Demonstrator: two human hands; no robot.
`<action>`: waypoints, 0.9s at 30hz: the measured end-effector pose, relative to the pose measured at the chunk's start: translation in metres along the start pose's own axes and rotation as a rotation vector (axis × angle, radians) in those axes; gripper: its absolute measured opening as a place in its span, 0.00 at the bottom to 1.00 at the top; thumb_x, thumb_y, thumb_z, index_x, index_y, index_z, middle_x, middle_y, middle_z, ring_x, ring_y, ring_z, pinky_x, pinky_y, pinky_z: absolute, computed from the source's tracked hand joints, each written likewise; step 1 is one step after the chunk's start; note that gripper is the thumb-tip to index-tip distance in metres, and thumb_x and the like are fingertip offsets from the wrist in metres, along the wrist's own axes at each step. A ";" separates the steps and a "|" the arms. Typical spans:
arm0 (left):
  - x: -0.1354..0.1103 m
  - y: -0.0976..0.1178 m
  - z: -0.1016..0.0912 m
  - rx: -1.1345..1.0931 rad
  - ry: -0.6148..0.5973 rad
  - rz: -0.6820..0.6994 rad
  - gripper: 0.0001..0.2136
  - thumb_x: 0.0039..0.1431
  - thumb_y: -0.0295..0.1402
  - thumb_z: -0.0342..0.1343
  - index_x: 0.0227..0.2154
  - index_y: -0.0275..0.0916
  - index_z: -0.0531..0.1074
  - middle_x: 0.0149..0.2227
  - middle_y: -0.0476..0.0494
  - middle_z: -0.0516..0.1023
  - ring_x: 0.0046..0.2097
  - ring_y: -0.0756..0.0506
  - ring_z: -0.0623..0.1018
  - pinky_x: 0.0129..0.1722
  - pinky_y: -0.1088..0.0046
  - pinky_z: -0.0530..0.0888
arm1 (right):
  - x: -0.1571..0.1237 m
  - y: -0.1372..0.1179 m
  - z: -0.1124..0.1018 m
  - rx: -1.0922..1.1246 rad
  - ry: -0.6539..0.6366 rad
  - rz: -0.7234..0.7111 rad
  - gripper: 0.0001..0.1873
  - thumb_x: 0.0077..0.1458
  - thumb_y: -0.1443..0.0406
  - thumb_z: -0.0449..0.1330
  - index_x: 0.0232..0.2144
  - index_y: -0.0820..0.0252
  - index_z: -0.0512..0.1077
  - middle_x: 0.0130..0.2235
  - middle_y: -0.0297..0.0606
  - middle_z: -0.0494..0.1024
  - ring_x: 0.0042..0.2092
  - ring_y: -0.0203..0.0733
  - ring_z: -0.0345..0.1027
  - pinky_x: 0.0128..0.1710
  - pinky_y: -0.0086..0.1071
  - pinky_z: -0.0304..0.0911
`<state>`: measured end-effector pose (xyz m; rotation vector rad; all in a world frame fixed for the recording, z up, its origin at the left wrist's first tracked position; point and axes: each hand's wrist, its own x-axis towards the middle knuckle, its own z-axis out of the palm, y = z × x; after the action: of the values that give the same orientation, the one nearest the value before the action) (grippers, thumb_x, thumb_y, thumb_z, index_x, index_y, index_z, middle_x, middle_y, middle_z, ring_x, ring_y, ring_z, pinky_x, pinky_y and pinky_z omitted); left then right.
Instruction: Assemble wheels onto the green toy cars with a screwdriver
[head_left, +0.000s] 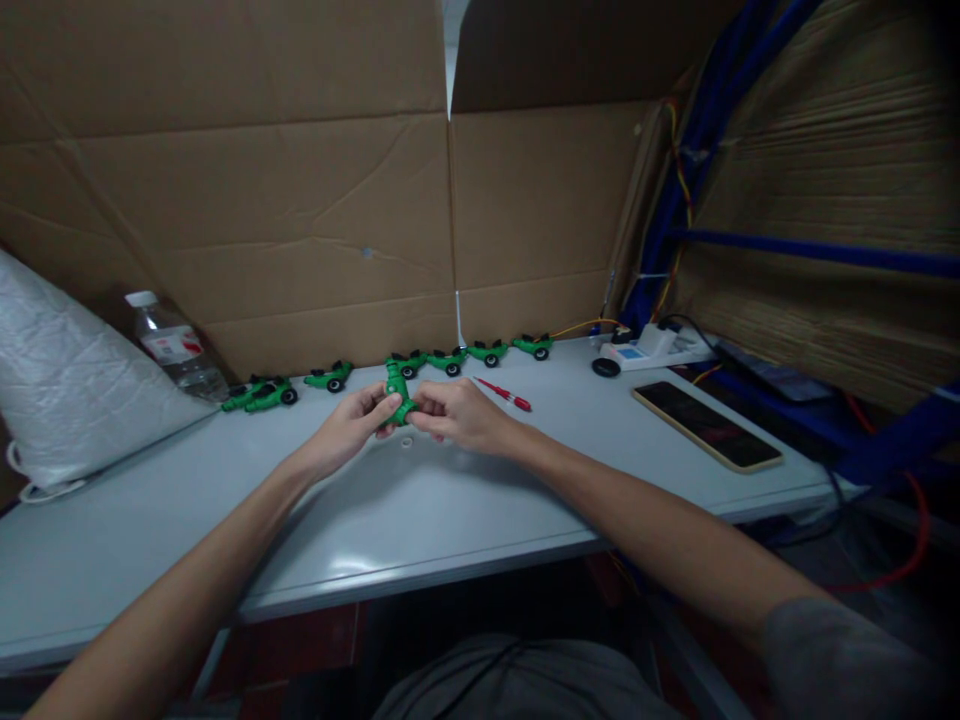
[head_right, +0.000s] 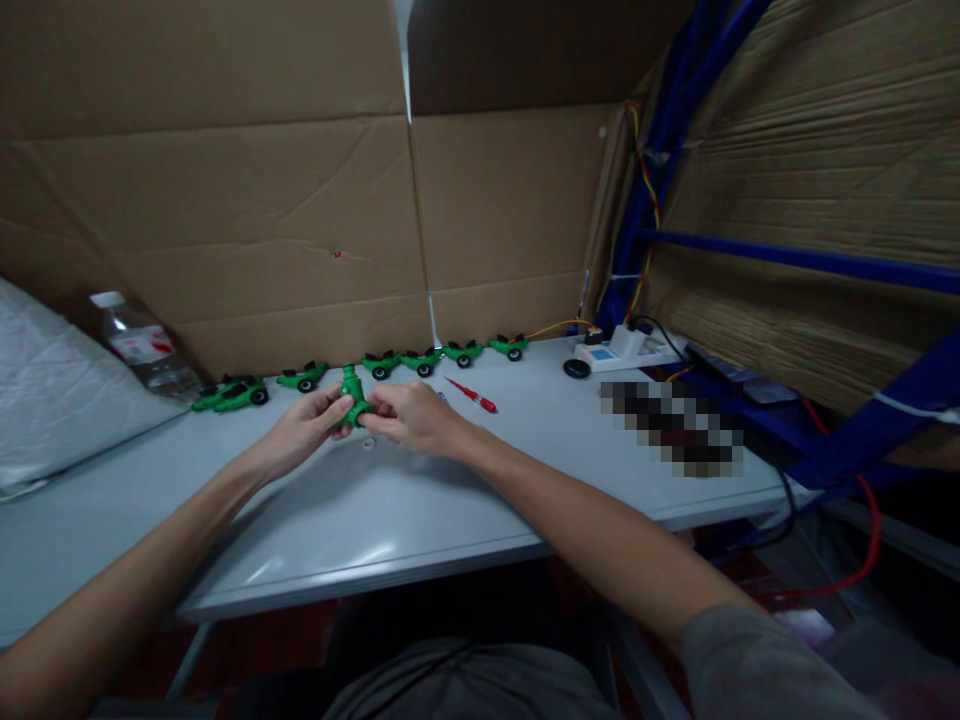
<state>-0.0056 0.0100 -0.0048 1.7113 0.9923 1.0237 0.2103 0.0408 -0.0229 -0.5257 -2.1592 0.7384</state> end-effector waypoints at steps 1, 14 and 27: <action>0.000 0.001 0.001 -0.040 0.008 -0.001 0.19 0.64 0.51 0.62 0.35 0.37 0.72 0.28 0.50 0.68 0.27 0.52 0.66 0.26 0.75 0.64 | 0.000 -0.003 0.000 0.005 0.022 0.005 0.11 0.66 0.59 0.59 0.31 0.56 0.69 0.26 0.32 0.72 0.29 0.39 0.62 0.31 0.32 0.54; -0.001 -0.009 0.002 -0.126 -0.020 -0.014 0.19 0.64 0.50 0.62 0.38 0.38 0.69 0.29 0.52 0.65 0.27 0.52 0.64 0.26 0.76 0.61 | 0.007 0.008 0.017 0.398 0.043 0.127 0.19 0.62 0.52 0.62 0.28 0.54 0.62 0.24 0.27 0.61 0.27 0.36 0.55 0.28 0.31 0.49; -0.004 -0.012 0.003 -0.279 -0.033 -0.087 0.19 0.66 0.50 0.61 0.36 0.36 0.68 0.28 0.50 0.70 0.25 0.54 0.64 0.24 0.80 0.61 | 0.004 0.012 0.027 0.386 0.112 0.097 0.17 0.67 0.56 0.57 0.28 0.56 0.61 0.23 0.25 0.62 0.25 0.33 0.56 0.26 0.29 0.51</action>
<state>-0.0062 0.0089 -0.0178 1.4398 0.8512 1.0221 0.1880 0.0429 -0.0427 -0.4558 -1.8357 1.1214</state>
